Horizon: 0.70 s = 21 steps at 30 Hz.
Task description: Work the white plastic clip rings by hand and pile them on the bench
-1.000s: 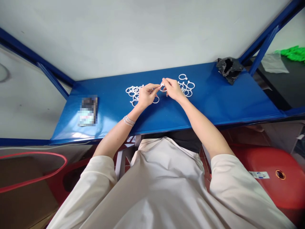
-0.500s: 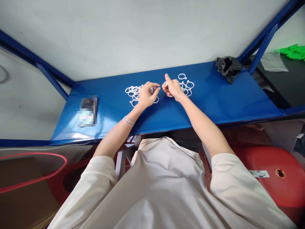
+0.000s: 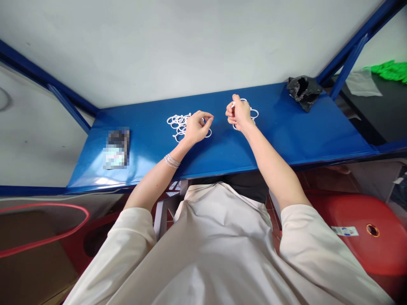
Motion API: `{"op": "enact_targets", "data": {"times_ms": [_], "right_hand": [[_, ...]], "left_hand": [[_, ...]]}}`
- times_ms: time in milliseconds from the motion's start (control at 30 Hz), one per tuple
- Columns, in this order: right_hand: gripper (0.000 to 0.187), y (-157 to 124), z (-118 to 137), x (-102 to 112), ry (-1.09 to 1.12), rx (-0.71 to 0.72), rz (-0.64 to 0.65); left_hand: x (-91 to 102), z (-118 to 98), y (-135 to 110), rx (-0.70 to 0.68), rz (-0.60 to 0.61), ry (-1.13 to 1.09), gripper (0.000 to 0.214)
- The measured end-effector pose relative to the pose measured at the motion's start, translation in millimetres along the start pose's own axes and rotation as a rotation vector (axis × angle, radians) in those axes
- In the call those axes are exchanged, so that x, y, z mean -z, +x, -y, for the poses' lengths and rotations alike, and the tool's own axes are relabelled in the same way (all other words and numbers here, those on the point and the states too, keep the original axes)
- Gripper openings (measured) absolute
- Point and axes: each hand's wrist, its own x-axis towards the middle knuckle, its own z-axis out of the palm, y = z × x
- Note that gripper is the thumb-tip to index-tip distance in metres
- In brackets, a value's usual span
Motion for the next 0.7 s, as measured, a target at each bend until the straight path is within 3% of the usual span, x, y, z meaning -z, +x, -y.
{"op": "enact_targets", "data": {"times_ms": [367,467,600,700], "right_hand": [[0.06,8.6,-23.3,-4.7,-0.137,0.061,-0.072],[0.063,4.6,-26.5,-6.7,-0.236,0.098,0.023],[0.066,-11.1,-21.2,-14.9,-0.246,0.04,0.247],[0.068,-21.5,-15.5,-20.4,-0.226,0.003,0.343]], "left_hand": [[-0.7,0.9,0.2,0.007,0.001,-0.005,0.011],[-0.8,1.2,0.1,0.01,0.0,-0.016,0.011],[-0.8,1.3,-0.6,-0.007,0.032,-0.023,0.016],[-0.8,1.1,-1.4,-0.031,0.048,-0.023,0.017]]}}
